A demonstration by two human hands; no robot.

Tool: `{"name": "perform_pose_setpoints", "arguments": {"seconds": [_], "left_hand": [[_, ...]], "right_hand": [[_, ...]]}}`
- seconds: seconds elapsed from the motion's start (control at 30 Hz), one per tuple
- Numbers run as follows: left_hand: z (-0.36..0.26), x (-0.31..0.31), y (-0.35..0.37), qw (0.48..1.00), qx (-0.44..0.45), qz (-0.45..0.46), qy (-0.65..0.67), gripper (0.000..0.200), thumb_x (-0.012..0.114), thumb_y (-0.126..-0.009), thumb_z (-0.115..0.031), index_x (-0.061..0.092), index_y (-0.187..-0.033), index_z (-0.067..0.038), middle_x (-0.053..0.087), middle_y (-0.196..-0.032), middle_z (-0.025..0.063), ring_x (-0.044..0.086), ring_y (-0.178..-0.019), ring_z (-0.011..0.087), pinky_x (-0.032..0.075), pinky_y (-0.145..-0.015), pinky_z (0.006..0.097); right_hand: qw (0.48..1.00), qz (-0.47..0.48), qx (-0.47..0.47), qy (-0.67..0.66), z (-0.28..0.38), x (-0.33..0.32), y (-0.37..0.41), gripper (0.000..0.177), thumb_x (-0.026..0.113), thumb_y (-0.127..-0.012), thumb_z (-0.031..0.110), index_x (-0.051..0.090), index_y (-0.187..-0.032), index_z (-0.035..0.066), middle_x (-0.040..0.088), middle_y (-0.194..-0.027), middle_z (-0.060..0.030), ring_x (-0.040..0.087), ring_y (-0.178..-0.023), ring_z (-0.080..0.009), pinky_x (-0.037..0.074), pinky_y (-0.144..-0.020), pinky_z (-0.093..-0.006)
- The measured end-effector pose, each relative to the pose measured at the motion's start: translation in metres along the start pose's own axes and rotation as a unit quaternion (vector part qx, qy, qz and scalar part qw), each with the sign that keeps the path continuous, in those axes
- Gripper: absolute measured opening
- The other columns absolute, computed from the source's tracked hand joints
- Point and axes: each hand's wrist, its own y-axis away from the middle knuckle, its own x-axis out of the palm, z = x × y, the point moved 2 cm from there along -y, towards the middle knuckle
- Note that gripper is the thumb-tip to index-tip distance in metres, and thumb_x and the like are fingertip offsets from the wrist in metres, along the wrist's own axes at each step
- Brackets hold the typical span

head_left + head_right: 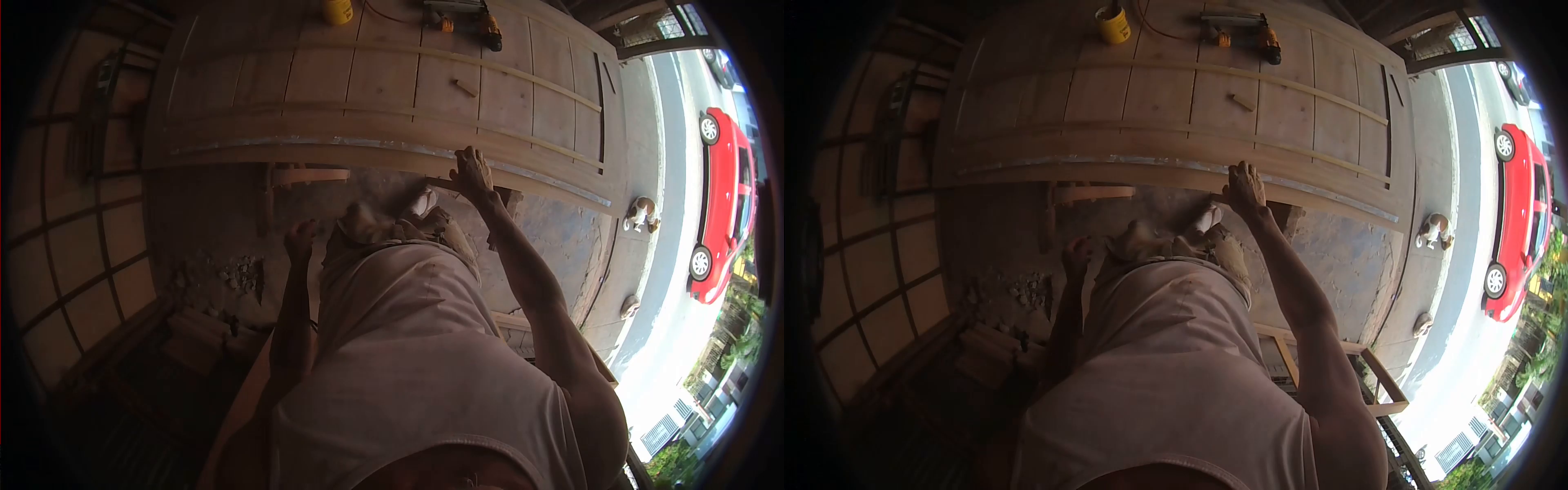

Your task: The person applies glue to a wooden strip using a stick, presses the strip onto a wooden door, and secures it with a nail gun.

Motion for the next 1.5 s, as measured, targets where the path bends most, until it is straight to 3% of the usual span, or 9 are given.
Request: {"name": "perform_pose_setpoints", "arguments": {"seconds": [0.4, 0.6, 0.67, 0.83, 0.93, 1.03, 1.23, 1.4, 1.5], "left_hand": [[-0.155, 0.089, -0.003, 0.995, 0.042, -0.03, 0.086, 0.043, 0.083, -0.097, -0.03, 0.077, -0.124, 0.003, 0.081, -0.107, 0.0099, 0.076, -0.095, 0.0181, 0.06, -0.087, 0.0335], [-0.154, 0.124, -0.017, 0.999, 0.006, -0.018, 0.05, 0.049, 0.079, -0.097, -0.04, 0.079, -0.117, 0.004, 0.082, -0.101, 0.0143, 0.077, -0.09, 0.0214, 0.059, -0.08, 0.0354], [-0.142, 0.142, -0.037, 0.986, -0.045, 0.003, 0.158, 0.044, 0.076, -0.099, -0.04, 0.08, -0.112, 0.002, 0.08, -0.095, 0.012, 0.075, -0.081, 0.0209, 0.058, -0.07, 0.0376], [-0.099, 0.173, -0.109, 0.869, -0.217, 0.043, 0.443, 0.029, 0.059, -0.11, -0.028, 0.072, -0.115, -0.002, 0.076, -0.096, 0.009, 0.074, -0.073, 0.0265, 0.062, -0.064, 0.0401], [-0.111, 0.177, -0.111, 0.842, -0.243, -0.027, 0.481, 0.039, 0.051, -0.115, -0.036, 0.065, -0.134, -0.004, 0.076, -0.099, 0.0104, 0.077, -0.08, 0.0314, 0.065, -0.071, 0.0469], [-0.115, 0.176, -0.116, 0.863, -0.211, 0.015, 0.459, 0.049, 0.045, -0.118, -0.046, 0.057, -0.148, -0.009, 0.075, -0.118, 0.0144, 0.077, -0.1, 0.0352, 0.067, -0.084, 0.0538], [-0.131, 0.182, -0.12, 0.779, -0.13, 0.143, 0.597, 0.068, 0.043, -0.116, -0.062, 0.05, -0.156, -0.008, 0.065, -0.15, 0.0133, 0.067, -0.133, 0.0415, 0.055, -0.113, 0.0626], [-0.162, 0.172, -0.103, 0.821, -0.074, 0.135, 0.55, 0.073, 0.045, -0.115, -0.063, 0.044, -0.164, -0.008, 0.056, -0.162, 0.0145, 0.059, -0.144, 0.041, 0.051, -0.118, 0.0613], [-0.194, 0.164, -0.111, 0.845, -0.039, 0.137, 0.516, 0.077, 0.051, -0.113, -0.064, 0.042, -0.166, -0.01, 0.054, -0.163, 0.0171, 0.057, -0.147, 0.0393, 0.05, -0.118, 0.0599]], "right_hand": [[0.988, 0.12, -0.093, -0.014, -0.006, 0.02, -0.075, 0.054, 0.087, -0.079, 0.02, 0.067, -0.125, -0.001, 0.064, -0.131, -0.0237, 0.062, -0.127, -0.0435, 0.054, -0.108, -0.0527], [0.981, 0.141, -0.127, -0.038, -0.011, 0.029, -0.077, 0.042, 0.085, -0.086, 0.016, 0.073, -0.123, 0.0, 0.066, -0.13, -0.0241, 0.064, -0.124, -0.044, 0.056, -0.105, -0.0537], [0.984, 0.101, -0.145, -0.036, -0.027, 0.063, -0.078, 0.033, 0.077, -0.095, 0.022, 0.074, -0.124, 0.005, 0.066, -0.129, -0.0238, 0.063, -0.122, -0.0457, 0.056, -0.102, -0.0539], [0.984, 0.089, -0.149, -0.039, -0.028, 0.068, -0.081, 0.031, 0.083, -0.087, 0.023, 0.08, -0.112, 0.007, 0.072, -0.119, -0.0211, 0.068, -0.123, -0.0423, 0.058, -0.104, -0.0543], [0.978, 0.112, -0.17, -0.041, -0.027, 0.055, -0.085, 0.03, 0.081, -0.087, 0.025, 0.08, -0.11, 0.006, 0.073, -0.12, -0.0211, 0.069, -0.122, -0.0417, 0.057, -0.104, -0.054], [0.972, 0.138, -0.186, -0.038, -0.025, 0.034, -0.086, 0.032, 0.082, -0.087, 0.029, 0.079, -0.109, 0.005, 0.073, -0.119, -0.0217, 0.069, -0.12, -0.042, 0.058, -0.104, -0.0523], [0.945, 0.294, -0.132, -0.045, -0.011, -0.014, -0.099, 0.039, 0.082, -0.089, 0.038, 0.079, -0.108, 0.004, 0.078, -0.112, -0.0213, 0.075, -0.111, -0.0398, 0.061, -0.095, -0.0517], [0.945, 0.29, -0.103, -0.115, -0.02, -0.031, -0.114, 0.043, 0.084, -0.088, 0.048, 0.083, -0.106, 0.009, 0.081, -0.093, -0.0177, 0.079, -0.089, -0.0315, 0.061, -0.084, -0.0488], [0.929, 0.327, -0.091, -0.145, -0.032, -0.037, -0.13, 0.047, 0.084, -0.09, 0.049, 0.084, -0.114, 0.009, 0.082, -0.096, -0.0162, 0.08, -0.092, -0.0313, 0.062, -0.087, -0.0475]]}}
